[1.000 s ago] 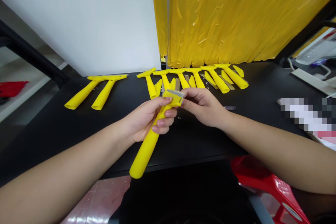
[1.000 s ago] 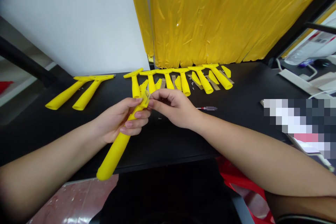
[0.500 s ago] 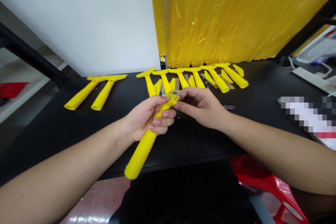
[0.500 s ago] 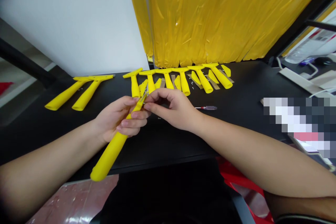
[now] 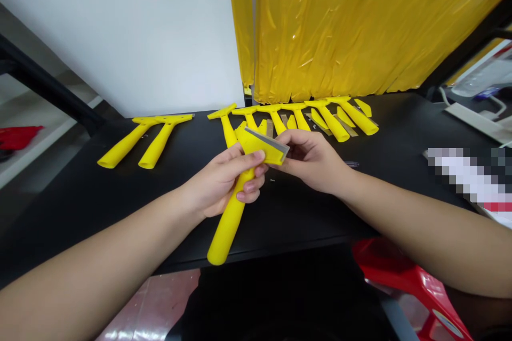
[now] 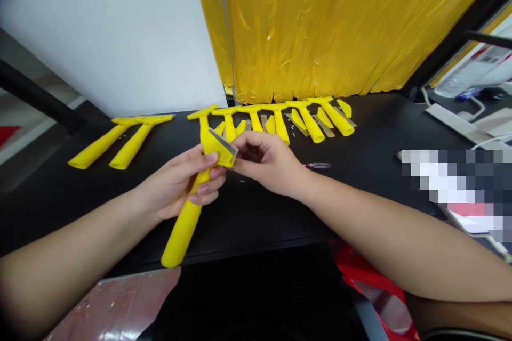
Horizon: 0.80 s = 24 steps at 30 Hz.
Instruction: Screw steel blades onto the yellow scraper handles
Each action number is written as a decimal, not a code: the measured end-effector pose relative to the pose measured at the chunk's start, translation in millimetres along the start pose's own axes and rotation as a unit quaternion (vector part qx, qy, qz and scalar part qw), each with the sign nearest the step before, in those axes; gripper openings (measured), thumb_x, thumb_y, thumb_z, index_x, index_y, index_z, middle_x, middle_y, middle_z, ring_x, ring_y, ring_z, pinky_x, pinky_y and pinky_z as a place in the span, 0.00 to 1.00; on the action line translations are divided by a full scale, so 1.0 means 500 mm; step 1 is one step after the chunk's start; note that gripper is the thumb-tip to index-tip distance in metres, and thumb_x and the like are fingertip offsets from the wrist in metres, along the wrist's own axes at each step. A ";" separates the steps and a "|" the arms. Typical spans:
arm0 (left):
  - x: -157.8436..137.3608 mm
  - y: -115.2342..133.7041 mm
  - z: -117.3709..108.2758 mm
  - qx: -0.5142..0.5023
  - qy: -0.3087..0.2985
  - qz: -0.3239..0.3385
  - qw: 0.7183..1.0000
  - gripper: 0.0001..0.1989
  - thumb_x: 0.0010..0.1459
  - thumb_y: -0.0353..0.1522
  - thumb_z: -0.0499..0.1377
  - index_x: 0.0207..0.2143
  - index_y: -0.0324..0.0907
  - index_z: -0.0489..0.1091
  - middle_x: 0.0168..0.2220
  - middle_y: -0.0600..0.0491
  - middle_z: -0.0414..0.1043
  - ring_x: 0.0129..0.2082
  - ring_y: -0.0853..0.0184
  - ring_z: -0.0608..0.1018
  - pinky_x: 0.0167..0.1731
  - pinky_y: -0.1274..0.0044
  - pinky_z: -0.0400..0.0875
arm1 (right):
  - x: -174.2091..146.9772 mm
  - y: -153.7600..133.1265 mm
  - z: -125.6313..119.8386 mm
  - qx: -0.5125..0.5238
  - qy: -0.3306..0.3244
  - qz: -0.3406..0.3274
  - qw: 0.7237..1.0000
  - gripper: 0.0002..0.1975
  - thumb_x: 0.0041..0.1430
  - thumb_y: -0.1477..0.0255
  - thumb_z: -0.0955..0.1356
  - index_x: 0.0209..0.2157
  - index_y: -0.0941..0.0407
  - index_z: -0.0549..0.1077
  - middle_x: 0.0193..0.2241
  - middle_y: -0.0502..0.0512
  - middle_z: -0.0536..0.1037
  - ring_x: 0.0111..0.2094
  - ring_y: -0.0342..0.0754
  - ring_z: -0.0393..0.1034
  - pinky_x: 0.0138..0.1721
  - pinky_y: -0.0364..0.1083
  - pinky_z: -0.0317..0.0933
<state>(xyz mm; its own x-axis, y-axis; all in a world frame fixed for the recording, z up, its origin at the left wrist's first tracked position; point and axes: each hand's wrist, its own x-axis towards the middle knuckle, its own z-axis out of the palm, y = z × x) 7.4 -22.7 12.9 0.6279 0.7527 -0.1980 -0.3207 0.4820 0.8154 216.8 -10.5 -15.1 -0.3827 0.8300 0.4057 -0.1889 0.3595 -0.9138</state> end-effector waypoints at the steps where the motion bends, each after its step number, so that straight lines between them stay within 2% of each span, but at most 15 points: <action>1: -0.001 -0.002 0.000 0.008 0.004 0.007 1.000 0.13 0.60 0.31 0.72 0.36 0.40 0.69 0.28 0.58 0.69 0.19 0.77 0.68 0.15 0.89 0.62 | 0.002 0.001 -0.001 0.007 -0.003 0.004 1.000 0.14 0.53 0.66 0.83 0.35 0.55 0.80 0.32 0.48 0.81 0.34 0.43 0.74 0.41 0.45 0.72; 7: 0.002 -0.002 -0.002 0.001 0.018 0.003 1.000 0.07 0.63 0.31 0.67 0.37 0.39 0.71 0.28 0.55 0.69 0.20 0.75 0.69 0.17 0.86 0.63 | 0.009 0.008 -0.004 0.045 -0.022 0.037 0.998 0.15 0.52 0.66 0.84 0.33 0.55 0.79 0.31 0.47 0.81 0.35 0.43 0.77 0.43 0.44 0.72; 10: 0.005 0.000 -0.002 -0.011 0.025 -0.013 1.000 0.10 0.66 0.35 0.61 0.36 0.36 0.73 0.28 0.52 0.69 0.20 0.74 0.70 0.17 0.84 0.65 | 0.008 0.013 -0.008 0.062 -0.028 0.056 0.996 0.15 0.53 0.65 0.84 0.33 0.55 0.79 0.31 0.48 0.82 0.34 0.43 0.78 0.44 0.44 0.73; 12: 0.005 0.000 -0.001 -0.008 0.034 -0.007 0.999 0.09 0.67 0.34 0.59 0.36 0.36 0.72 0.28 0.52 0.69 0.20 0.73 0.70 0.17 0.84 0.64 | 0.006 0.018 -0.012 0.067 -0.033 0.070 0.995 0.15 0.54 0.64 0.84 0.34 0.56 0.80 0.32 0.49 0.83 0.34 0.43 0.78 0.44 0.45 0.73; 16: 0.003 -0.004 0.002 0.012 0.041 0.024 0.999 0.03 0.67 0.30 0.60 0.39 0.41 0.69 0.28 0.54 0.71 0.20 0.72 0.71 0.18 0.84 0.64 | 0.003 0.027 -0.018 0.112 -0.044 0.096 0.988 0.15 0.58 0.63 0.82 0.38 0.56 0.80 0.34 0.50 0.84 0.35 0.43 0.79 0.45 0.46 0.75; 24: -0.003 -0.011 0.005 0.034 0.037 0.044 0.998 0.06 0.67 0.31 0.63 0.42 0.43 0.67 0.28 0.54 0.73 0.22 0.71 0.73 0.20 0.84 0.66 | 0.002 0.032 -0.025 0.202 -0.068 0.170 0.962 0.14 0.58 0.67 0.82 0.40 0.56 0.80 0.35 0.50 0.85 0.34 0.42 0.81 0.45 0.45 0.78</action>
<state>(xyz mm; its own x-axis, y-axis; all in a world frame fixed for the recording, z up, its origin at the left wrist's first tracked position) 9.9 -27.5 9.8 0.5436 0.8237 -0.1614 -0.3225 0.3825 0.8659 224.7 1.5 -29.4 -0.5942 0.7970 0.1078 -0.3577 -0.1419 -0.9230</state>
